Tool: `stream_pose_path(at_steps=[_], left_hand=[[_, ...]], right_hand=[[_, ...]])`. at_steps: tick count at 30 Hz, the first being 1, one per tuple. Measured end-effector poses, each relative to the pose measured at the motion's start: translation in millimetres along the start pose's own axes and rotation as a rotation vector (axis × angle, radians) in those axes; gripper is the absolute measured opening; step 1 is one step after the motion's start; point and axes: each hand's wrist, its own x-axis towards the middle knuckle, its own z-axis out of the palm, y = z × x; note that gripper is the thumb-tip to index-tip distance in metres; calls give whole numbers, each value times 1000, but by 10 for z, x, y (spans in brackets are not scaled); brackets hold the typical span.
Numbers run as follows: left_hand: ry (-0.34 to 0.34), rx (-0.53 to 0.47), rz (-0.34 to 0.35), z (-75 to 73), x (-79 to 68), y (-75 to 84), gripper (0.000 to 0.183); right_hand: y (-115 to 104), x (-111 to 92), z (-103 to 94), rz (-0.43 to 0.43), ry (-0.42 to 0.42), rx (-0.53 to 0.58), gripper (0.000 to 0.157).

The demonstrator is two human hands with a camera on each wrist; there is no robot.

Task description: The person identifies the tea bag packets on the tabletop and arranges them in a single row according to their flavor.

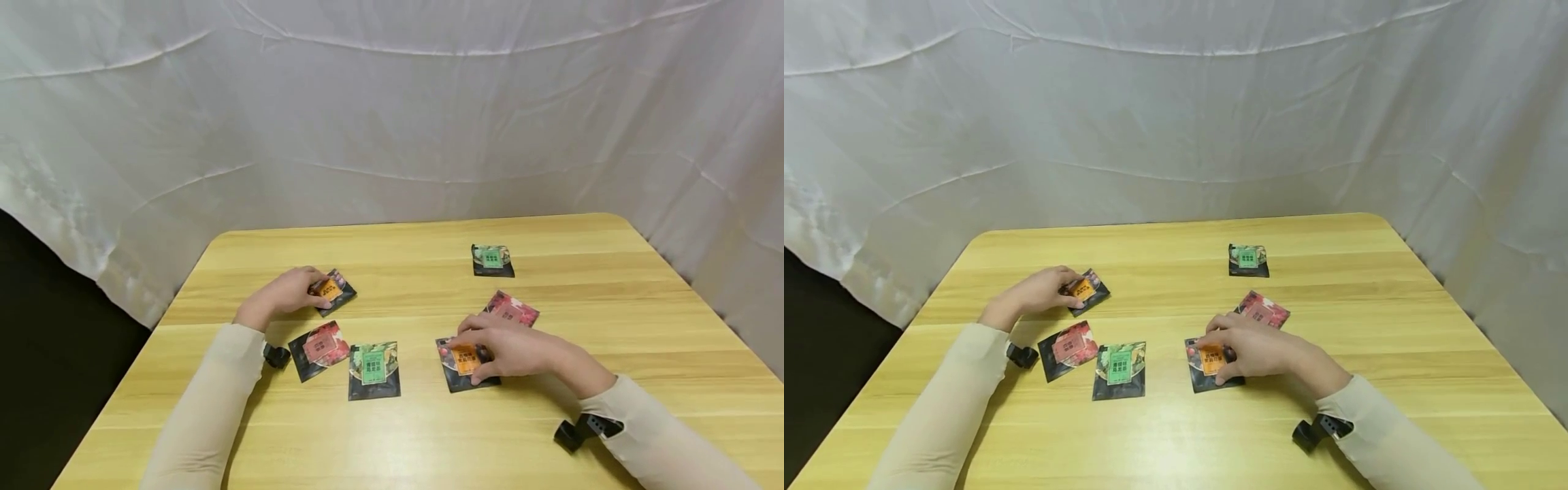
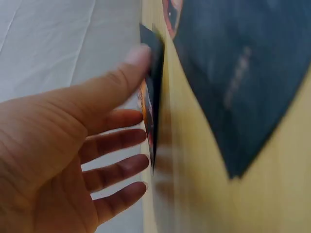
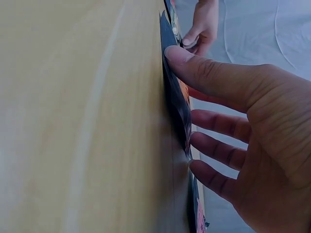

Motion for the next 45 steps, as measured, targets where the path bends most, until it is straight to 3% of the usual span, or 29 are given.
stream_pose_path(at_steps=[8, 17, 25, 31, 36, 45], left_hand=[[-17, -52, 79, -37, -63, -81, 52], [13, -121, 44, 28, -45, -167, 59], [23, -190, 22, 53, -129, -205, 65], [83, -233, -36, 86, -104, -226, 73], [100, -222, -34, 130, -76, -247, 73], [59, -184, -7, 88, -88, -206, 70]], right_hand=[[-8, 1, 7, -7, 5, -21, 58], [-5, -12, 41, -11, 13, -23, 58], [-4, -22, 68, -2, 21, 7, 57], [15, -5, 40, -4, 26, 28, 60], [22, 8, 35, 1, 36, 48, 62], [2, 13, 54, 6, 44, 47, 62]])
